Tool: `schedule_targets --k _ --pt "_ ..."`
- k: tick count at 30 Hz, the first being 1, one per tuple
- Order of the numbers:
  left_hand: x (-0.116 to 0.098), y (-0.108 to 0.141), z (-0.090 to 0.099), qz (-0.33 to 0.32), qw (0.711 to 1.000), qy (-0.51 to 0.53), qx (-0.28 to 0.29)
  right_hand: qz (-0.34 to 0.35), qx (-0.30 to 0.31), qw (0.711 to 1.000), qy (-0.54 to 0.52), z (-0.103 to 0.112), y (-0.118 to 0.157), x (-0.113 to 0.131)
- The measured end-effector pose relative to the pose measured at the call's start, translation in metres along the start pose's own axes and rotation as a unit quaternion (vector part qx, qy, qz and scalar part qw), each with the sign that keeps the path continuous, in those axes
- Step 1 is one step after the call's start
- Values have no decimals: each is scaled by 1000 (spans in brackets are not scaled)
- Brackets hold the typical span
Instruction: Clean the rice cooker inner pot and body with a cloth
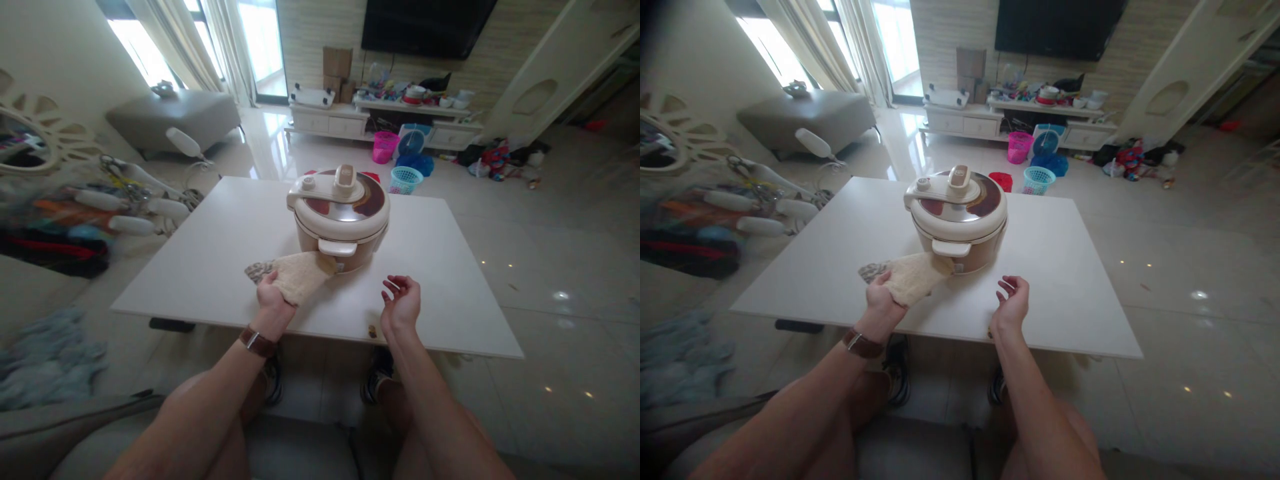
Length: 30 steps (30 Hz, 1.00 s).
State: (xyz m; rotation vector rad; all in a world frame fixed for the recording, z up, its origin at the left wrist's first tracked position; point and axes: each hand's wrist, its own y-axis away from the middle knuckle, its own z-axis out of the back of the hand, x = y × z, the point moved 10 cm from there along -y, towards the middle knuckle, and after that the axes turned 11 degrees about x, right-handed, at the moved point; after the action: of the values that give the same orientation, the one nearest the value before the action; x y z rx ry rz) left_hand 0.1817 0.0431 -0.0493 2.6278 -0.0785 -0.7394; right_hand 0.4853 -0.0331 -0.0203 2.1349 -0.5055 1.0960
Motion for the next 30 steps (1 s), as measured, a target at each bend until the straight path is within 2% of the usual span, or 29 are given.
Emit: schedule_targets --k 2,3,4,6,7,9,11,12,14,15,17,18,20,24,27,29,30 --pt "-46 -5 15 -137 986 -53 -76 6 12 1000 11 -7 0 -6" --pt "-68 -6 16 -209 968 -95 -102 5 17 1000 17 -10 0 -10" --pt "-85 -6 11 -270 945 -145 -116 3 22 999 23 -12 0 -15" --pt "-102 -12 -15 -348 897 -257 -93 -6 33 999 37 -18 -1 -25" --pt "-100 -18 -33 -366 875 -313 -57 -8 42 998 44 -21 -2 -29" --pt "-83 -23 -74 -390 818 -421 45 -5 62 996 59 -26 -4 -34" --pt "-54 -16 -111 -413 735 -522 129 1 78 994 72 -31 -6 -37" --pt "-39 -9 -125 -421 689 -569 154 1 82 994 77 -33 -7 -38" --pt "-13 5 -146 -425 609 -644 181 -6 88 993 83 -36 -9 -41" --pt "-2 12 -153 -420 580 -671 193 -11 93 992 87 -37 -9 -42" --pt "10 23 -165 -412 549 -694 218 -17 106 990 96 -41 -10 -44" --pt "11 25 -168 -412 546 -694 223 -18 113 988 101 -43 -10 -44" --pt "4 25 -170 -420 558 -682 214 -22 121 986 109 -44 -11 -44" --pt "-20 4 -151 -441 624 -628 149 -40 107 988 108 -43 -12 -45" --pt "-27 -9 -130 -448 674 -578 105 -42 111 988 99 -49 -9 -46" --pt "-24 -10 -123 -446 685 -567 99 -41 120 987 98 -55 -6 -47" --pt "-21 -8 -125 -445 678 -575 109 -42 123 987 97 -57 -5 -48"
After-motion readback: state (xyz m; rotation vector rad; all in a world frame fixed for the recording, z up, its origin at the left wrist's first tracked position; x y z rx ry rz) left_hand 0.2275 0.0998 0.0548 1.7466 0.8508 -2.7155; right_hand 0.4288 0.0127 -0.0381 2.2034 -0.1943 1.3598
